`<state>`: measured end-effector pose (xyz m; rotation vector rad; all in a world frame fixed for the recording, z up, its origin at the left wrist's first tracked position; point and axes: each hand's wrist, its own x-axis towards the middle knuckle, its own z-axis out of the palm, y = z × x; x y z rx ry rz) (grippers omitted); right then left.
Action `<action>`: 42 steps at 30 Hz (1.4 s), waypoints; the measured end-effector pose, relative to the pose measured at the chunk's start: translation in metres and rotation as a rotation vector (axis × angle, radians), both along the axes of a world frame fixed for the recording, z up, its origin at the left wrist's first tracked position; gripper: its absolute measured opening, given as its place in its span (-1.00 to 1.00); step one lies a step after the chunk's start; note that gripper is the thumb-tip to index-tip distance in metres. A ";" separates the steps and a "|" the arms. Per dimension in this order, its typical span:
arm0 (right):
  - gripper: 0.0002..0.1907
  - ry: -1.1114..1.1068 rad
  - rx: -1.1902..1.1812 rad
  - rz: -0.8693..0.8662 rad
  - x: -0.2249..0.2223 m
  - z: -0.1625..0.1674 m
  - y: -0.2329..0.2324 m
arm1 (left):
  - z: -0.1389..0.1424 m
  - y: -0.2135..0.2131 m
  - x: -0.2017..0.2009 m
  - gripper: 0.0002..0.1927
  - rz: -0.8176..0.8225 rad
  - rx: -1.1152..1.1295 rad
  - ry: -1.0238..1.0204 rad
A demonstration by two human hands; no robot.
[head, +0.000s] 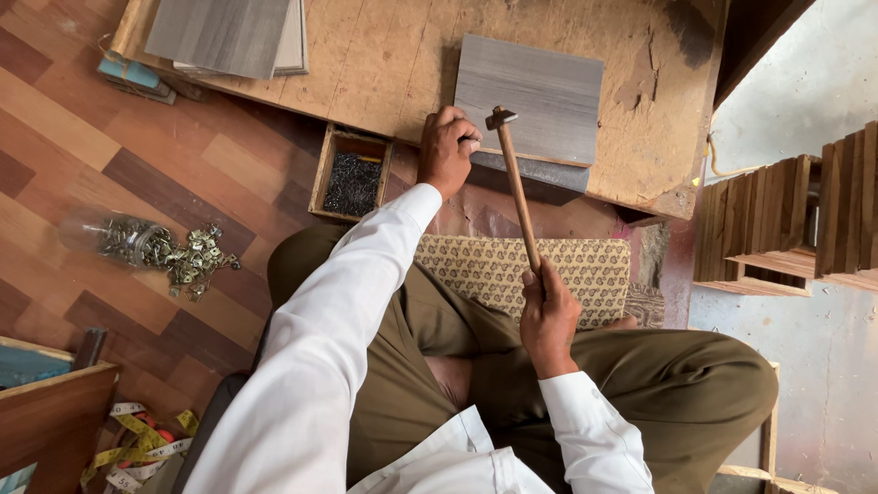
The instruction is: The person sits cross-legged and repeatedly assembles small wooden frames by placing a rectangular panel into a frame, inserting nails, and hammering them in. The person handles panels, frames, nails, and a hammer, working one unit at a time.
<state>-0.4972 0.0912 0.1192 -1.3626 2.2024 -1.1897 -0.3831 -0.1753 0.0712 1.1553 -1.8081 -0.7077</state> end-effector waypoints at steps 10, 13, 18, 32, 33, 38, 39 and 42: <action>-0.66 0.006 -0.082 0.013 0.002 0.000 0.003 | 0.001 -0.003 -0.001 -0.86 0.004 -0.003 -0.013; -0.69 0.040 0.051 -0.003 0.000 0.001 -0.002 | 0.002 -0.004 -0.001 -0.86 0.001 0.002 0.007; -0.71 -0.102 -0.124 0.025 -0.003 0.011 -0.001 | 0.003 -0.006 0.007 -0.84 -0.013 -0.075 0.091; -0.71 0.152 -0.213 0.071 -0.002 0.006 -0.005 | 0.012 -0.010 0.009 -0.76 0.038 -0.067 0.145; -0.71 0.222 -0.173 0.101 -0.003 0.004 -0.006 | 0.013 -0.011 0.010 -0.76 0.033 -0.046 0.149; -0.68 0.018 -0.127 -0.016 -0.009 -0.007 -0.001 | 0.011 -0.011 0.009 -0.74 0.031 -0.095 0.134; -0.67 0.030 -0.220 -0.025 -0.011 -0.008 0.003 | 0.012 -0.008 0.009 -0.75 0.034 -0.062 0.143; -0.75 0.335 -0.075 0.095 -0.014 -0.019 0.000 | 0.014 -0.011 0.010 -0.75 0.022 -0.047 0.163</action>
